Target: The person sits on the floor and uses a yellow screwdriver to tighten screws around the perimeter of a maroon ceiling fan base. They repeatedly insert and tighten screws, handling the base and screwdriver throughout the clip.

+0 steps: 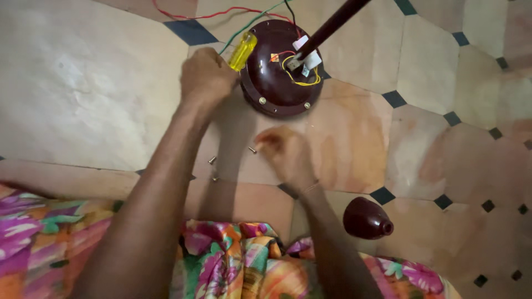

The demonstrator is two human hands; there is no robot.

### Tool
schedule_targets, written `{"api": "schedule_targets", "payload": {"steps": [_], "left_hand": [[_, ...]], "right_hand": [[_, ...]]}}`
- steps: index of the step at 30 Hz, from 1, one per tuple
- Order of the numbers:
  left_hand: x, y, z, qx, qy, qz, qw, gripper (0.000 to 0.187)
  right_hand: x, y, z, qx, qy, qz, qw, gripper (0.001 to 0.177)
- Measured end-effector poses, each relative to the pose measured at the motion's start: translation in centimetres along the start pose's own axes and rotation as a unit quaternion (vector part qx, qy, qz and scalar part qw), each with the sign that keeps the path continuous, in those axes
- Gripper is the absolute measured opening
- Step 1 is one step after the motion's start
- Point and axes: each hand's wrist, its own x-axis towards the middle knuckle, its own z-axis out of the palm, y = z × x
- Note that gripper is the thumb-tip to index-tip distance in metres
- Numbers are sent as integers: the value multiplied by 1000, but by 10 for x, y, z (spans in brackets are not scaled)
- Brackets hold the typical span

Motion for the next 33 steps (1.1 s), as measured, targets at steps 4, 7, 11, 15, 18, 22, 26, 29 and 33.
{"api": "schedule_targets", "payload": {"steps": [4,7,11,15,18,22,26,29,33], "left_hand": [[-1,-1,20,-44,22,-5,999,20],[-3,-1,26,-92,26,-27,995,19],[-10,4,25,-147,-3,-80,986,20],[-21,12,24,-189,-7,-89,978,20],[-23,12,23,-161,-11,-80,984,19],[-20,12,27,-138,-12,-88,986,24],[-17,6,31,-119,1,-44,992,27],[-17,3,35,-113,4,-32,993,27],[-18,7,35,-109,-4,-36,993,28]], "right_hand": [[14,11,-24,120,164,42,978,14],[21,14,-25,187,191,67,961,16],[24,14,-16,215,211,30,953,15],[25,11,-9,139,228,-6,964,13],[27,10,-8,134,232,0,963,13],[32,7,-11,84,254,-56,962,15],[36,3,-9,45,251,-62,965,11],[35,1,-3,-20,255,-79,963,13],[35,-3,-3,-71,254,-115,958,16]]}}
